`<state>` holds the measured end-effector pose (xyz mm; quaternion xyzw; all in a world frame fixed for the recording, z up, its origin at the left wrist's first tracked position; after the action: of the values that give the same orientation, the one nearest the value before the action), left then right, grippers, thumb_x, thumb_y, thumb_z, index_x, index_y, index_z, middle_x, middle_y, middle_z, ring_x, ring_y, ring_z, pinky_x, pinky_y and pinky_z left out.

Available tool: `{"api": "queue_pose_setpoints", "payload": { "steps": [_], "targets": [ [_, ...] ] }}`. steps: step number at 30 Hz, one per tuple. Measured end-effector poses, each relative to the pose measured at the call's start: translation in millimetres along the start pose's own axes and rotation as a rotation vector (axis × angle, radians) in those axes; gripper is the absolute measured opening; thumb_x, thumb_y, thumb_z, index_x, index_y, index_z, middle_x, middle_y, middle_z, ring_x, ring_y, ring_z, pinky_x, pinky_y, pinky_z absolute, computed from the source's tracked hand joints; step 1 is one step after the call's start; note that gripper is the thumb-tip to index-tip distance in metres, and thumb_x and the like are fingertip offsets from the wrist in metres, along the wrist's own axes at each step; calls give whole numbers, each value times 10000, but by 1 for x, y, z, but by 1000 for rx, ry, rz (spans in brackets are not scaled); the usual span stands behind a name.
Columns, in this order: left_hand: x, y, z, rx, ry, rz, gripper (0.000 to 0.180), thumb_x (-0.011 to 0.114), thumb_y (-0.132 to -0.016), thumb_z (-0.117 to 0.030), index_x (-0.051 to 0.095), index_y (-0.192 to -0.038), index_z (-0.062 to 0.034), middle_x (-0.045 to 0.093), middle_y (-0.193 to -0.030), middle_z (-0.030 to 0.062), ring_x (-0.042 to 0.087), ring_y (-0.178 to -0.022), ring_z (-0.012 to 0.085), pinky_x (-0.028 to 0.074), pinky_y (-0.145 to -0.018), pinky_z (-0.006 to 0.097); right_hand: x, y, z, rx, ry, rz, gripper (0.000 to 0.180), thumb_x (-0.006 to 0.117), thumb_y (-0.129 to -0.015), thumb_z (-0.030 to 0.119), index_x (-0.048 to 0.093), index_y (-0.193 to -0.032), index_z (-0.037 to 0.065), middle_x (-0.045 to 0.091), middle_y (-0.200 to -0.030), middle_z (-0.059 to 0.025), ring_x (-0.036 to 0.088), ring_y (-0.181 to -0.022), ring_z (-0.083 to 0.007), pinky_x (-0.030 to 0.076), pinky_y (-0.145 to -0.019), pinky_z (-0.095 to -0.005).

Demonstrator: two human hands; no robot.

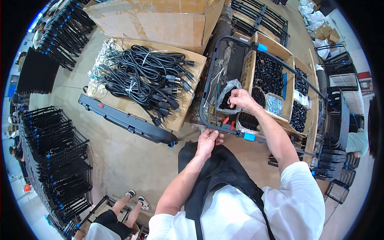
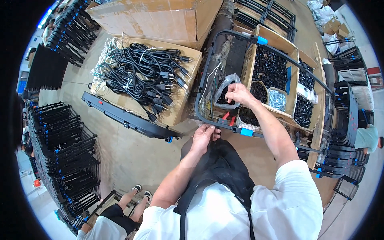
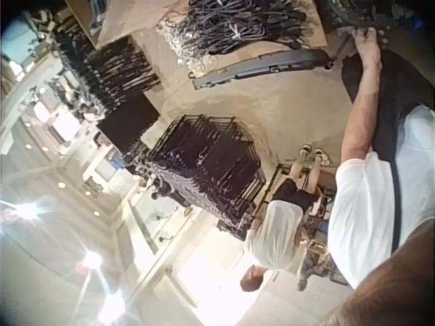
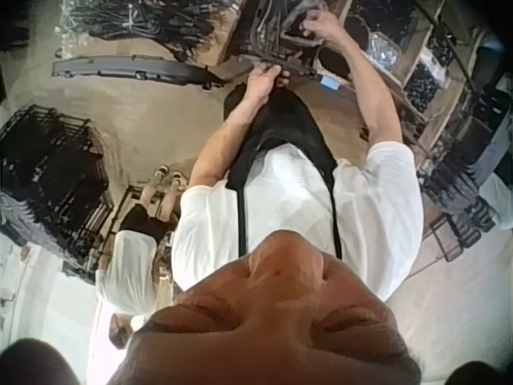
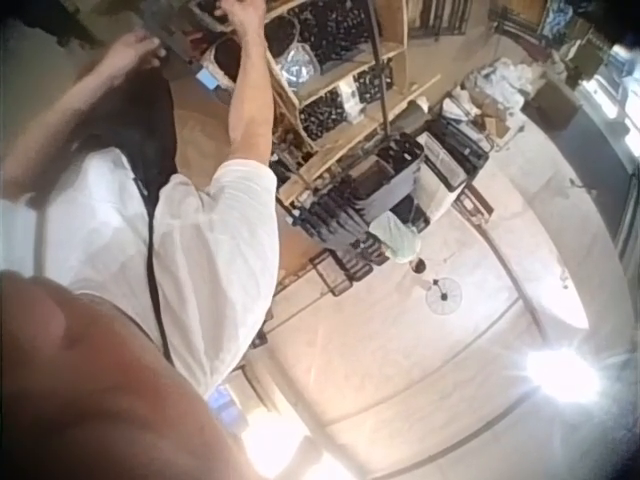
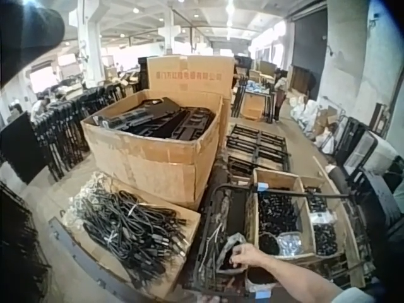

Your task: Assemble plastic automotive components, specifically rack parts, using an electric screwdriver and various fasteners.

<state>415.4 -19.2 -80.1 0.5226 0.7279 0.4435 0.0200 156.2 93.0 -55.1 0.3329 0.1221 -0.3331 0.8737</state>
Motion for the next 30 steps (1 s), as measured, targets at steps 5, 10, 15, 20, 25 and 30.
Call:
{"api": "queue_pose_setpoints", "payload": {
  "steps": [5, 10, 15, 20, 25, 30],
  "targets": [
    [-4, -3, 2, -10, 13, -4, 174, 575, -1091, -213, 606, -1130, -47, 746, -1020, 80, 708, -800, 154, 560, -733, 296, 13, 55, 56, -65, -462, 104, 195, 701, -860, 119, 666, -1005, -6, 733, -918, -95, 669, -700, -105, 449, -534, -226],
    [-3, 0, -4, -48, 12, -13, 146, 584, -1089, -204, 601, -1100, -60, 751, -993, 78, 720, -778, 161, 572, -698, 293, 31, 92, 71, -74, -440, 104, 261, 721, -980, 139, 690, -1218, 36, 725, -986, -26, 669, -783, -82, 489, -619, -219],
    [-3, -3, -5, -73, 9, 8, 143, 594, -1087, -206, 599, -1085, -63, 752, -985, 80, 727, -780, 167, 580, -693, 295, 45, 124, 77, -81, -478, -2, 239, 751, -975, 244, 686, -1110, 58, 680, -846, 24, 615, -702, -49, 477, -607, -221],
    [-7, -4, -5, -97, -14, 31, 140, 603, -1085, -213, 613, -1075, -74, 753, -976, 78, 734, -779, 174, 579, -695, 295, 57, 148, 66, -54, -561, -80, 184, 740, -969, 203, 676, -1074, 65, 663, -838, 36, 580, -683, -43, 459, -600, -215],
    [-12, -7, -4, -39, -16, 36, 146, 637, -1061, -213, 692, -1024, -82, 750, -924, 44, 693, -709, 122, 505, -610, 271, 73, 191, 41, -44, -648, -232, 166, 727, -958, 168, 670, -1068, 58, 671, -850, 2, 600, -692, -54, 461, -578, -215],
    [-19, -6, -8, -17, -104, 6, 138, 691, -1036, -230, 701, -1001, -97, 728, -879, 21, 673, -674, 118, 485, -585, 260, 132, 232, -6, 172, -983, -238, 309, 732, -991, 216, 612, -1204, 27, 704, -953, -63, 684, -767, -117, 511, -585, -230]
  ]
}}
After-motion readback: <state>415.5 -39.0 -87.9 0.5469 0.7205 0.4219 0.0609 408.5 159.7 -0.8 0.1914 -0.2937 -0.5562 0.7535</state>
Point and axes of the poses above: each hand's wrist, its own y-axis away from the middle knuckle, its own x-axis out of the palm, z = x × y, the point moved 5 cm from there along -y, towards the middle knuckle
